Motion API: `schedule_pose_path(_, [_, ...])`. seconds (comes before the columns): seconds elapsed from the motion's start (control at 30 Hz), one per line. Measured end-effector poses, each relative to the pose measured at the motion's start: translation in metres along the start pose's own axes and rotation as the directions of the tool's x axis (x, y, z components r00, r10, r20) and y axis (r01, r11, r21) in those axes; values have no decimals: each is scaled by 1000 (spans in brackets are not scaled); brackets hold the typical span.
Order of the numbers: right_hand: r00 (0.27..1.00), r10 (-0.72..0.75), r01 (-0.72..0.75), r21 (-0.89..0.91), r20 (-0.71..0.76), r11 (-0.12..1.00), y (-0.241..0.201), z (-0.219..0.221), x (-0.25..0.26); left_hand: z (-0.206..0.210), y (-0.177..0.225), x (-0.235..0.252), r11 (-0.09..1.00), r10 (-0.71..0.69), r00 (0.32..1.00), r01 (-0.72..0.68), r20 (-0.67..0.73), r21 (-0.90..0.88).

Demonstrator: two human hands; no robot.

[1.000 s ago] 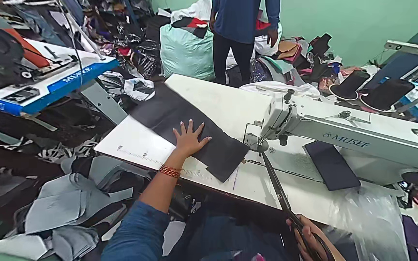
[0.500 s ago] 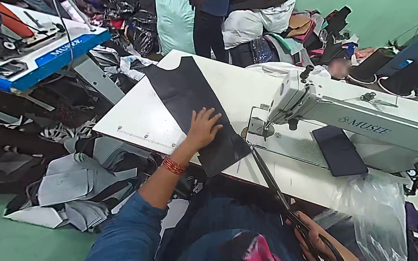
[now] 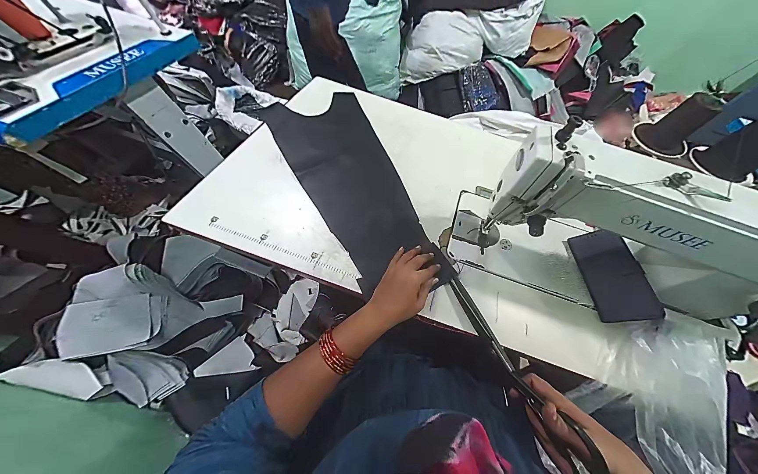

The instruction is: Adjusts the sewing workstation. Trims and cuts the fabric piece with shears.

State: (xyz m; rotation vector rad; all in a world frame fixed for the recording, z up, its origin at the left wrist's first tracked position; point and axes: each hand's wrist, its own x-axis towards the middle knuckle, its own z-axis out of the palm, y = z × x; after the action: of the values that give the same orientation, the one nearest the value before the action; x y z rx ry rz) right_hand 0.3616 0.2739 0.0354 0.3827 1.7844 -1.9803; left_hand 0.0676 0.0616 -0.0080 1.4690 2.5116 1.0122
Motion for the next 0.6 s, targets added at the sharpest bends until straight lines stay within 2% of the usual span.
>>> schedule_pose_path(0.17, [998, 32, -33, -24, -46, 999, -9, 1, 8, 0, 0, 0, 1000, -6, 1000, 6, 2, -26])
schedule_pose_path(0.6, [997, 53, -54, -26, -52, 998, -12, 2, 11, 2, -1, -1, 1000, 19, 999, -19, -32, -12])
